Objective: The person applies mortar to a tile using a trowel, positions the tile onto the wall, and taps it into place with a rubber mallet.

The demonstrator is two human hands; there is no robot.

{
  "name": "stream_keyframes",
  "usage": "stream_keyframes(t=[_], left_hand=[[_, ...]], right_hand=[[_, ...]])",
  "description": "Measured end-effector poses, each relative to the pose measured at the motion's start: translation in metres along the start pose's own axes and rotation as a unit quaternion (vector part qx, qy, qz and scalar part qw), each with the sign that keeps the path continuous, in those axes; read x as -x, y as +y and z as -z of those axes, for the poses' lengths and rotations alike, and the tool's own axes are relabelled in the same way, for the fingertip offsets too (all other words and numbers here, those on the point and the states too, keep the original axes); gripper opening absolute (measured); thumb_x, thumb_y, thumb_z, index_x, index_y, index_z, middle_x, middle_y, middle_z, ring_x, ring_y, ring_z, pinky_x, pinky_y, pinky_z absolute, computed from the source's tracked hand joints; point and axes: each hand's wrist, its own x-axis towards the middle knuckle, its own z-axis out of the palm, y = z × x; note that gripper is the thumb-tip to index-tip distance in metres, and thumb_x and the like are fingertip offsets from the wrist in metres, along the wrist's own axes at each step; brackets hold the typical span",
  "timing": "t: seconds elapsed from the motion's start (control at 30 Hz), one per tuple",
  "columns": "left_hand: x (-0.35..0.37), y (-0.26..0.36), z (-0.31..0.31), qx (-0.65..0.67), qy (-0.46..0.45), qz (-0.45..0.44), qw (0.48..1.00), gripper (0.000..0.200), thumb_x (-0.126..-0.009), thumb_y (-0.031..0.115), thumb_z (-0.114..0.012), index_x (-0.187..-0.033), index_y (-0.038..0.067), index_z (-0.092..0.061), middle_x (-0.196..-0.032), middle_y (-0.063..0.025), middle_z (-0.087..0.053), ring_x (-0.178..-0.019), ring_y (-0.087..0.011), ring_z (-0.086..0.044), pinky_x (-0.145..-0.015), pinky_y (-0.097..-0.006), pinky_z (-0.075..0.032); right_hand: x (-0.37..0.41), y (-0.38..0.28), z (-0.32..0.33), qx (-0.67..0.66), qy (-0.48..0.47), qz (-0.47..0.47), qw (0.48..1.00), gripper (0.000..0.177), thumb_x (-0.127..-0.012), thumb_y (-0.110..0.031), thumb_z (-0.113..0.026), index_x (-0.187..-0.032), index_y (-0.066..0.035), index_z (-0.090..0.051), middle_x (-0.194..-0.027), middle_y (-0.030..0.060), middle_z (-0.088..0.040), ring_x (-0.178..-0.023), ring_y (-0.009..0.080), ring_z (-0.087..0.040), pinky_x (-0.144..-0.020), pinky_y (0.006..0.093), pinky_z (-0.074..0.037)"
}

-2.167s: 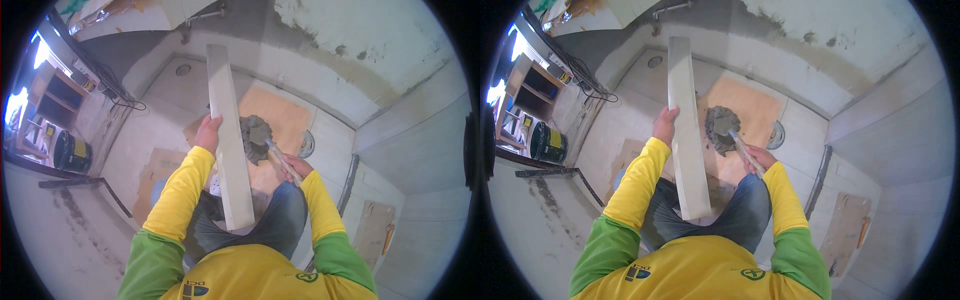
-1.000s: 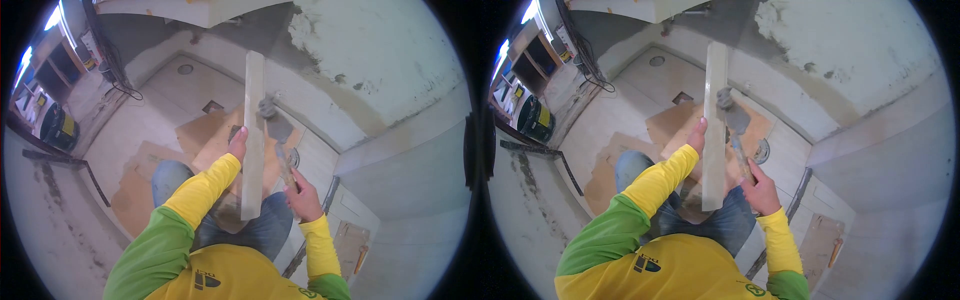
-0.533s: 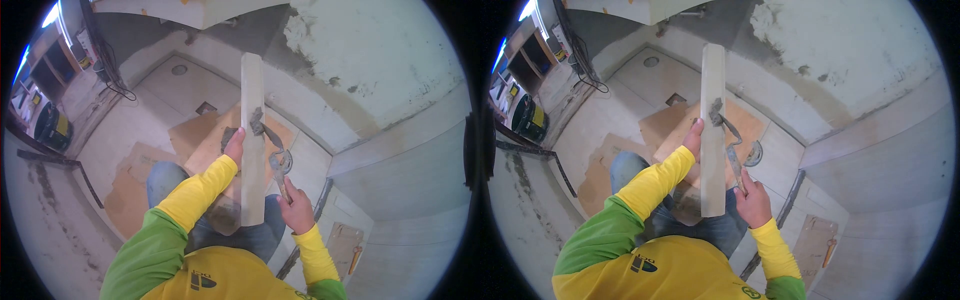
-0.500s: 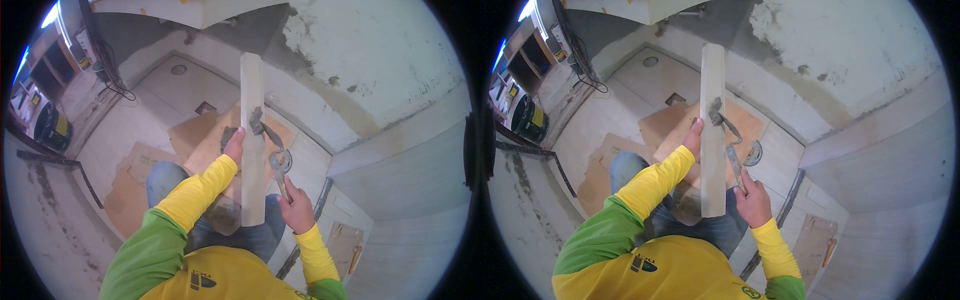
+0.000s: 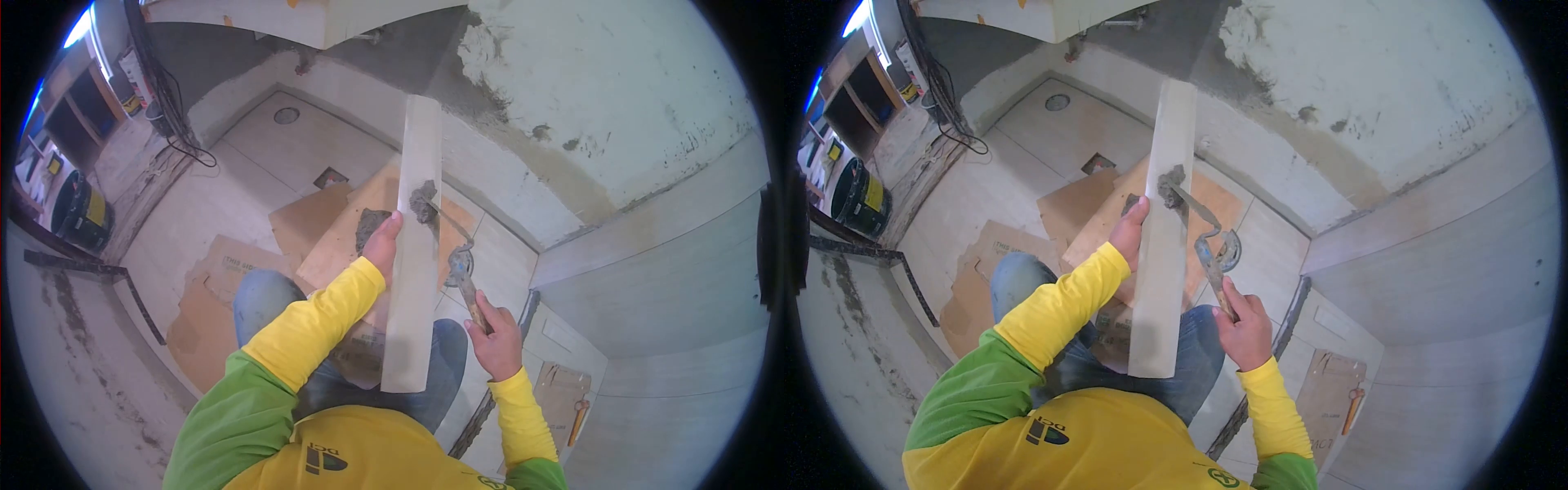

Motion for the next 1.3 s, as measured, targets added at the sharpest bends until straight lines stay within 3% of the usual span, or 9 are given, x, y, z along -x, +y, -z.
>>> stream_keyframes(t=[0.03,0.13,0.27,0.33,0.53,0.97,1.03,1.13,1.3], left_hand=[[-0.001,0.0,0.002,-0.017,-0.004,0.009,1.0,0.052,-0.104,0.04,-0.045,-0.14,0.002,-0.046,-0.13,-0.0094,-0.059,-0.118,-0.0221,-0.056,-0.101,-0.0359,-0.045],[-0.005,0.001,0.004,-0.032,-0.003,0.018,0.999,0.052,-0.103,0.038,-0.046,-0.138,0.0,-0.047,-0.13,-0.0099,-0.059,-0.119,-0.0214,-0.055,-0.102,-0.0349,-0.043],[-0.001,0.006,-0.004,-0.038,-0.017,0.025,0.999,0.053,-0.103,0.038,-0.047,-0.139,-0.001,-0.047,-0.133,-0.0111,-0.057,-0.12,-0.0213,-0.054,-0.102,-0.0347,-0.042],[0.003,0.007,-0.009,-0.058,0.007,0.025,0.998,0.056,-0.102,0.04,-0.048,-0.139,-0.003,-0.046,-0.136,-0.012,-0.055,-0.124,-0.0213,-0.051,-0.106,-0.0338,-0.038],[-0.003,0.002,0.0,-0.125,0.038,-0.014,0.991,0.061,-0.101,0.043,-0.05,-0.14,-0.003,-0.046,-0.139,-0.0121,-0.053,-0.129,-0.0207,-0.046,-0.11,-0.0324,-0.031],[-0.008,0.007,-0.005,-0.172,0.054,-0.066,0.981,0.059,-0.102,0.042,-0.048,-0.138,-0.005,-0.048,-0.137,-0.0127,-0.055,-0.127,-0.0202,-0.048,-0.109,-0.0302,-0.032],[-0.009,0.007,-0.001,-0.165,0.04,-0.059,0.984,0.058,-0.102,0.042,-0.047,-0.139,-0.004,-0.048,-0.137,-0.013,-0.055,-0.126,-0.0202,-0.05,-0.108,-0.0299,-0.033],[-0.008,0.011,-0.005,-0.088,0.018,-0.011,0.996,0.057,-0.102,0.041,-0.047,-0.137,-0.004,-0.05,-0.136,-0.0129,-0.056,-0.125,-0.0195,-0.051,-0.107,-0.0297,-0.034],[-0.009,0.012,-0.002,-0.12,0.019,-0.022,0.992,0.054,-0.102,0.038,-0.047,-0.134,-0.005,-0.053,-0.13,-0.0116,-0.06,-0.121,-0.018,-0.053,-0.105,-0.0291,-0.037]], right_hand=[[-0.001,0.003,-0.001,-0.002,0.011,0.014,1.0,0.061,-0.075,-0.007,-0.076,-0.133,-0.014,-0.061,-0.082,0.0114,-0.058,-0.066,0.0244,-0.058,-0.064,0.033,-0.05],[-0.006,0.03,-0.009,-0.004,0.039,0.057,0.998,0.059,-0.075,-0.006,-0.077,-0.132,-0.012,-0.061,-0.084,0.0114,-0.06,-0.067,0.024,-0.059,-0.064,0.0333,-0.05],[-0.008,0.045,-0.019,-0.017,0.054,0.043,0.997,0.056,-0.075,-0.009,-0.078,-0.129,-0.01,-0.063,-0.087,0.012,-0.062,-0.074,0.0267,-0.06,-0.068,0.0347,-0.049],[-0.005,0.051,-0.028,-0.025,0.085,0.096,0.992,0.057,-0.075,-0.005,-0.077,-0.129,-0.011,-0.063,-0.087,0.0123,-0.062,-0.072,0.025,-0.062,-0.065,0.0334,-0.051],[-0.002,0.045,-0.027,-0.021,0.056,0.06,0.996,0.057,-0.074,-0.005,-0.078,-0.128,-0.009,-0.063,-0.086,0.0126,-0.063,-0.072,0.0255,-0.062,-0.066,0.0329,-0.051],[0.0,0.031,-0.01,-0.059,0.029,0.073,0.995,0.055,-0.075,-0.006,-0.078,-0.128,-0.004,-0.063,-0.086,0.0137,-0.064,-0.072,0.0247,-0.062,-0.067,0.0325,-0.05],[0.0,0.035,-0.014,-0.086,0.05,0.108,0.989,0.056,-0.074,-0.005,-0.078,-0.128,-0.004,-0.062,-0.086,0.013,-0.064,-0.071,0.0238,-0.061,-0.066,0.0319,-0.049],[-0.003,0.038,-0.012,-0.1,0.048,0.08,0.991,0.056,-0.074,-0.004,-0.078,-0.128,-0.005,-0.063,-0.085,0.0119,-0.063,-0.07,0.0228,-0.06,-0.065,0.0313,-0.049],[-0.01,0.053,-0.015,-0.071,0.088,0.088,0.99,0.057,-0.073,-0.004,-0.079,-0.128,-0.006,-0.063,-0.083,0.0108,-0.062,-0.069,0.0218,-0.059,-0.064,0.0308,-0.048]])
